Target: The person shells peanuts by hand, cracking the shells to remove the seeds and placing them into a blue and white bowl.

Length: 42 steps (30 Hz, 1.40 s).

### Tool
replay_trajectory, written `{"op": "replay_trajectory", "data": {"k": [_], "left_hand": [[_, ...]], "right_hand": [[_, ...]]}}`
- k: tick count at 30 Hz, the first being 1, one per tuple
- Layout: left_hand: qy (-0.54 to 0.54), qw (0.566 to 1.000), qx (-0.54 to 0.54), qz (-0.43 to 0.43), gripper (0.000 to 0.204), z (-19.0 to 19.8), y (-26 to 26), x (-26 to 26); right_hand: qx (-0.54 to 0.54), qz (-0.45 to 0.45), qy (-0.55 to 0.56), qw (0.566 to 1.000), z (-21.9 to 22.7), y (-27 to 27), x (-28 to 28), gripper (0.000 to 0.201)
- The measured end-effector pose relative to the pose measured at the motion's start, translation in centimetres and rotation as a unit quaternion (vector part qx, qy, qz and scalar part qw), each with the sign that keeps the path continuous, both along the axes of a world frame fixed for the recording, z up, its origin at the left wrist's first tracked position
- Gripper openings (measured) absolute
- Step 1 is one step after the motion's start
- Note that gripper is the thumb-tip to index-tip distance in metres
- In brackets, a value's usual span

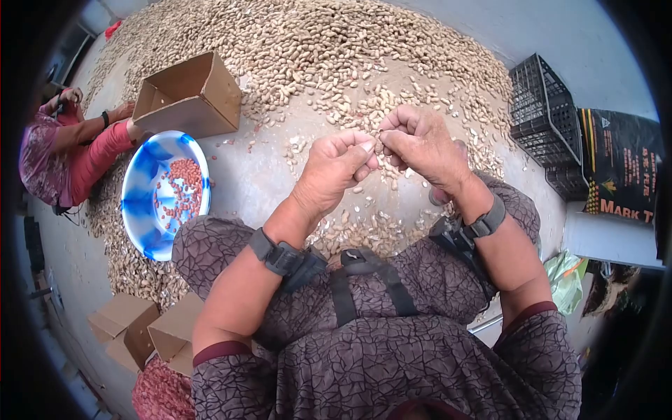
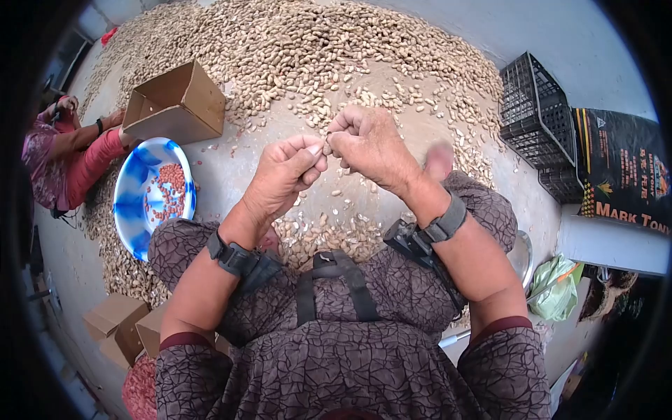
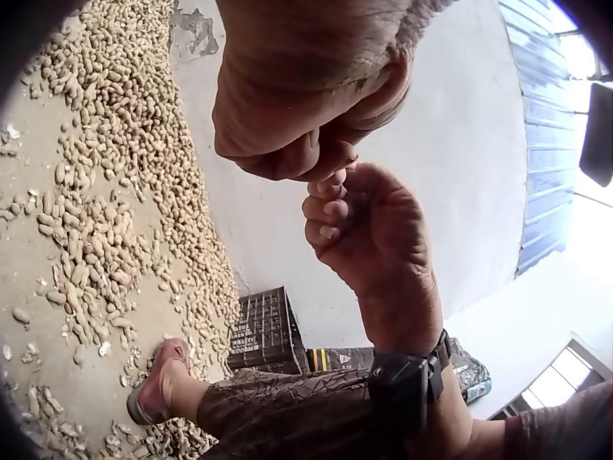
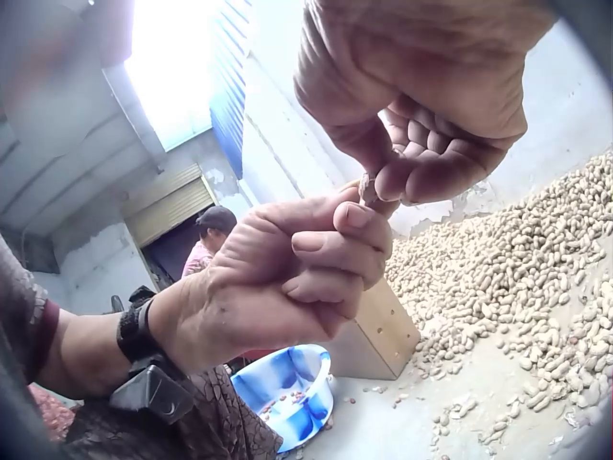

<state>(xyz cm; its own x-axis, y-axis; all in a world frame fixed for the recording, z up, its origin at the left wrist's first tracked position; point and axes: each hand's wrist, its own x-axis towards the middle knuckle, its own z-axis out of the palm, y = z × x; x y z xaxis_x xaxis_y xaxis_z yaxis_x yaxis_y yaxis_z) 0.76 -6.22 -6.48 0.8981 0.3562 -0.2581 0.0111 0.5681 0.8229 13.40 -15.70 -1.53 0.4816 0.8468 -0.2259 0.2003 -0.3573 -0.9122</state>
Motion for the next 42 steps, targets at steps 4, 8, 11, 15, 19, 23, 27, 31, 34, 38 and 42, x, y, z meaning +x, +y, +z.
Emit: {"op": "replay_trajectory", "data": {"k": [4,8,11,15,19,23,27,31,34,38,42], "left_hand": [[-0.009,1.0,-0.014,0.024,0.013,0.4,0.0,-0.2],[-0.041,0.997,-0.036,0.059,0.014,0.7,-0.1,-0.5],[-0.049,0.995,-0.038,0.079,0.014,0.7,-0.3,-0.6],[-0.059,0.992,-0.03,0.106,0.015,0.6,0.0,-1.0],[-0.062,0.99,-0.025,0.124,0.014,0.8,0.5,-1.5],[-0.06,0.993,-0.002,0.099,0.013,0.9,0.8,-2.1],[-0.04,0.993,0.053,0.102,0.013,1.3,0.9,-2.2],[-0.004,0.988,0.132,0.08,0.013,1.6,1.4,-2.1],[0.012,0.986,0.147,0.077,0.011,1.6,1.4,-1.7],[-0.004,0.982,0.175,0.071,0.01,1.3,1.3,-1.5],[0.006,0.978,0.196,0.069,0.009,0.4,0.8,-1.3]], "right_hand": [[0.007,-0.015,0.055,0.998,0.6,0.1,-0.1,0.014],[0.055,0.017,0.115,0.992,0.6,0.3,-0.2,0.016],[0.037,0.041,0.116,0.992,0.3,0.7,-0.2,0.017],[0.068,0.033,0.183,0.98,-0.5,1.3,-0.3,0.02],[0.073,0.047,0.169,0.982,-0.5,1.8,-0.9,0.017],[0.066,0.071,0.142,0.985,0.0,2.1,-1.3,0.016],[0.055,0.085,0.117,0.988,0.2,2.3,-1.2,0.015],[0.067,0.072,0.068,0.993,0.5,2.4,-1.5,0.016],[0.059,0.084,0.049,0.993,0.1,2.5,-1.3,0.017],[0.067,0.079,0.051,0.993,0.1,2.3,-1.4,0.017],[0.057,0.05,0.075,0.994,0.0,2.2,-1.7,0.015]]}}
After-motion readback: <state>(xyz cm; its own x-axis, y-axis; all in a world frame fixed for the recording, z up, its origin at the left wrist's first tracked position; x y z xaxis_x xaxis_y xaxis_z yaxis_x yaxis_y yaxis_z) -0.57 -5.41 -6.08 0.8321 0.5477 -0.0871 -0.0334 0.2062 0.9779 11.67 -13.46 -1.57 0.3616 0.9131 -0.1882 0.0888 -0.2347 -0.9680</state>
